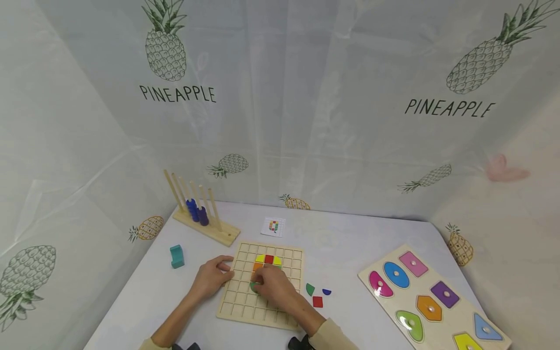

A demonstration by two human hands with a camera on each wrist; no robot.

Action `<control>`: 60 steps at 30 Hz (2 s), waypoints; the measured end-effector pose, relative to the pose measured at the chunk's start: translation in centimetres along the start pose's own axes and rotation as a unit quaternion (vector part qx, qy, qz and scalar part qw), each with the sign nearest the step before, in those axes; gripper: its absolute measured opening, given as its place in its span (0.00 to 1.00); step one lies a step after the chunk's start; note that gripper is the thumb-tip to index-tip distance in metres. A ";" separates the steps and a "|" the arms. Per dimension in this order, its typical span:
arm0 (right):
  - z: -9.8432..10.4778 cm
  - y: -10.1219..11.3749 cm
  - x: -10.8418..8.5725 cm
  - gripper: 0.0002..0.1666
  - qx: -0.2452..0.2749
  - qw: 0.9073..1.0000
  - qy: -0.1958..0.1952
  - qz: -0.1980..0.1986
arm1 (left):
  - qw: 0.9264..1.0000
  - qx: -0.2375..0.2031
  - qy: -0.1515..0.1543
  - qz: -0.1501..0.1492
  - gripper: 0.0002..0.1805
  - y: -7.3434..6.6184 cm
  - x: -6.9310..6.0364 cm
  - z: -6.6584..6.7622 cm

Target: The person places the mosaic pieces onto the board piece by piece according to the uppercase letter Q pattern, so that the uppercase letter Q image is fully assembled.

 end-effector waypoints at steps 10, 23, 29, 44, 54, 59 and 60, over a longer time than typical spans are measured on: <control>2.0 -0.9 -0.8 0.04 0.006 0.999 -0.020 0.026 | 1.000 -0.008 -0.002 -0.003 0.21 -0.1 -0.1 0.0; 7.4 -7.8 -5.1 0.06 0.024 0.998 -0.028 -0.049 | 1.000 -0.012 0.003 0.004 0.22 0.0 -0.1 0.1; 8.6 -10.5 -7.1 0.05 0.031 0.997 -0.018 -0.073 | 1.000 -0.023 0.009 0.004 0.22 -0.1 -0.1 0.0; 9.2 -11.9 -9.2 0.14 0.053 0.995 0.060 -0.064 | 1.000 -0.028 0.008 0.005 0.22 -0.2 -0.2 0.1; 8.9 -12.0 -9.3 0.12 0.014 0.997 0.060 -0.048 | 1.000 -0.012 -0.002 -0.002 0.22 -0.2 -0.2 0.0; 8.8 -11.8 -9.4 0.12 0.009 0.998 0.059 -0.037 | 1.000 -0.020 -0.001 0.003 0.22 -0.2 -0.3 0.1; 8.9 -11.7 -9.4 0.12 0.008 0.998 0.059 -0.033 | 1.000 -0.020 0.000 0.000 0.22 -0.2 -0.2 0.1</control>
Point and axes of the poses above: each hand's wrist, its own x-axis towards the middle knuckle, its own z-axis out of the back of the hand, y = z × x, the point moved 3 cm from there along x, towards the middle knuckle, and after that the axes turned 1 degree about x, right-handed, at the moved point
